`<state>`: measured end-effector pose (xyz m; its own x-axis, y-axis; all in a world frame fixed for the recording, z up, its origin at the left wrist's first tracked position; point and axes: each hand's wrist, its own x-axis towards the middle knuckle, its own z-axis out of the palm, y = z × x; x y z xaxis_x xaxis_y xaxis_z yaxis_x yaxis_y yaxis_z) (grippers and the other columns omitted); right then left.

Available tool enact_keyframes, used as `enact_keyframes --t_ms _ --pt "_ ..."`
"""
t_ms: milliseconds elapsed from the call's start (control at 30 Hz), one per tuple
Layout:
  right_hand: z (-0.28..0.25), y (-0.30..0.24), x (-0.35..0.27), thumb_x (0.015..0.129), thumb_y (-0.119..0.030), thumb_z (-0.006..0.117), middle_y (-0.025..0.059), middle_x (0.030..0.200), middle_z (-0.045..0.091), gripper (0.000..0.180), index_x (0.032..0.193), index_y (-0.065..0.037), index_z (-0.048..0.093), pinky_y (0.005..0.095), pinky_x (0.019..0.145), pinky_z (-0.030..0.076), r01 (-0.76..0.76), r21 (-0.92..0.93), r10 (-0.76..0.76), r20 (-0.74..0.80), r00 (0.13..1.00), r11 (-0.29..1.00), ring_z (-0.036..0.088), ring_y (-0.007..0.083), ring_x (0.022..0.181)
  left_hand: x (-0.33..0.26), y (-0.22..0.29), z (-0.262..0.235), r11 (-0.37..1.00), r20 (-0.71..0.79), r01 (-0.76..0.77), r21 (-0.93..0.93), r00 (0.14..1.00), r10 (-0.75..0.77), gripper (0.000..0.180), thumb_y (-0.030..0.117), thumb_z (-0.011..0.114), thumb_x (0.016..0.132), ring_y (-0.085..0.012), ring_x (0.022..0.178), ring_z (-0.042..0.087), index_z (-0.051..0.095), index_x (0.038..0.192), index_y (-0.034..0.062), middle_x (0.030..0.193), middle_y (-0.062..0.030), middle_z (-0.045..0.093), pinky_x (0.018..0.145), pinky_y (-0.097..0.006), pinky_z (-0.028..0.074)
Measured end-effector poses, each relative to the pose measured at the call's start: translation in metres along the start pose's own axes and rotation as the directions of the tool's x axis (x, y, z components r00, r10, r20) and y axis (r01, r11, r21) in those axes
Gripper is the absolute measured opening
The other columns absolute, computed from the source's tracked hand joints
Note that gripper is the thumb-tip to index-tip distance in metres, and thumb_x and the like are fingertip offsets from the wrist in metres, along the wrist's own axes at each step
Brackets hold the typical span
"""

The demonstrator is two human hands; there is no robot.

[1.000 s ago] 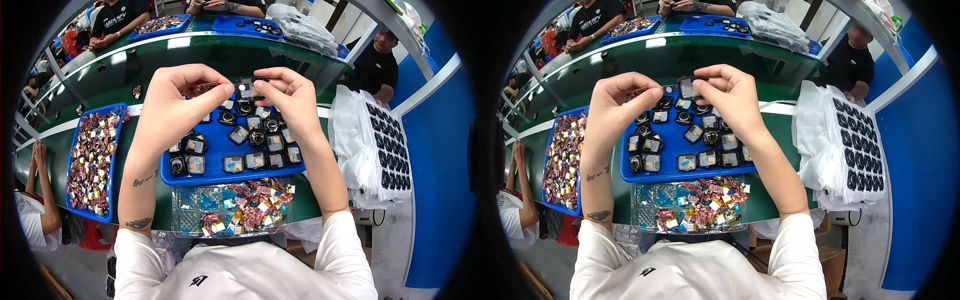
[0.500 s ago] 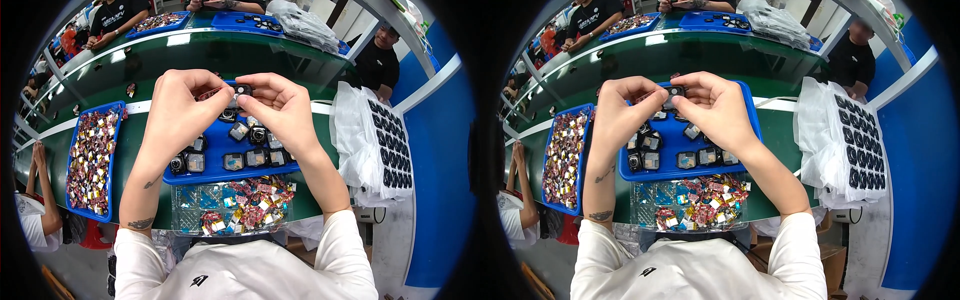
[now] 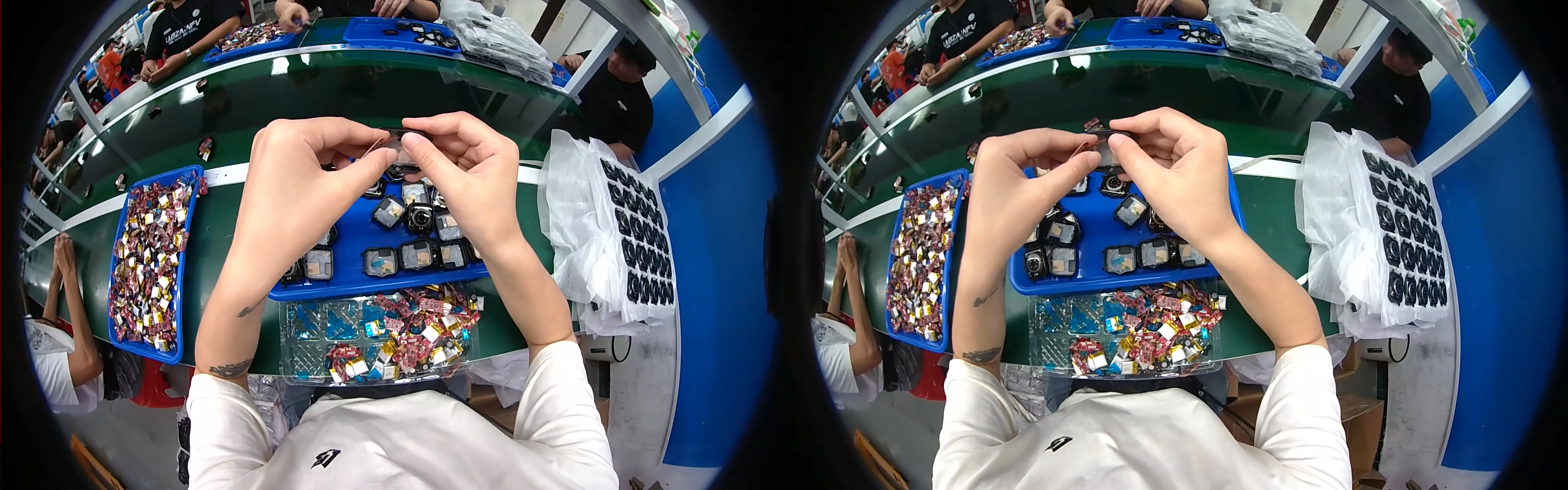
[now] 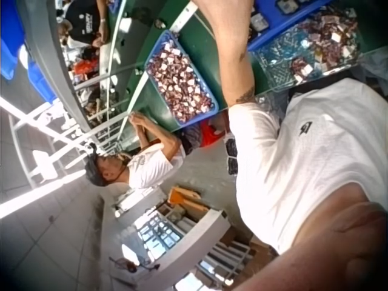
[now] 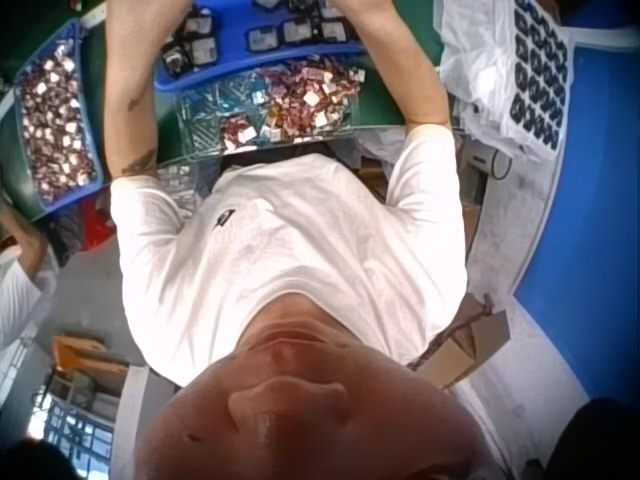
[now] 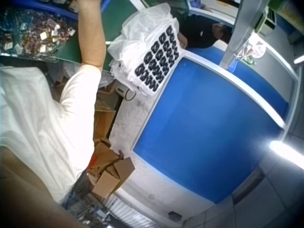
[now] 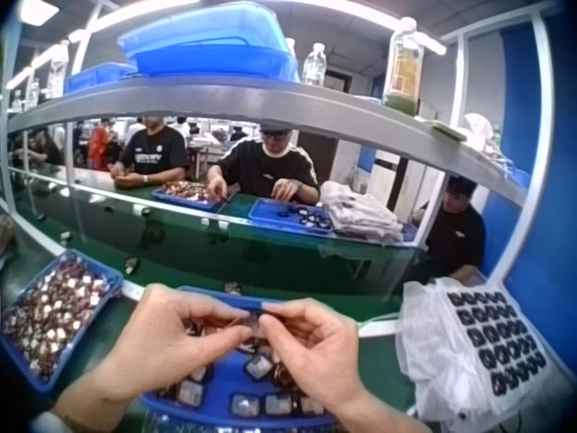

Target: Assemble small camera lens modules into their housings on a production line.

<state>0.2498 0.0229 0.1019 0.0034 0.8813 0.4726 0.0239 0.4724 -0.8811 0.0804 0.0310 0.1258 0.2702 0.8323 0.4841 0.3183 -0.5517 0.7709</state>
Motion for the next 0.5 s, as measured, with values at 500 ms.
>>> enact_keyframes --t_ms 500 --pt "-0.007 0.001 0.007 0.081 -0.005 0.068 0.0055 0.086 0.066 0.015 0.096 0.0 0.068 0.0196 0.064 0.051 -0.017 0.072 0.019 -0.023 1.0 0.997 0.062 0.0081 0.074 -0.002 0.005 -0.002 0.999 0.018 -0.004 -0.046 1.0 0.005 0.013 0.009 0.067 0.081 -0.0062 0.065 0.06 0.068 0.083 -0.0045 0.07 -0.0042 0.066 0.059 -0.019 0.044"
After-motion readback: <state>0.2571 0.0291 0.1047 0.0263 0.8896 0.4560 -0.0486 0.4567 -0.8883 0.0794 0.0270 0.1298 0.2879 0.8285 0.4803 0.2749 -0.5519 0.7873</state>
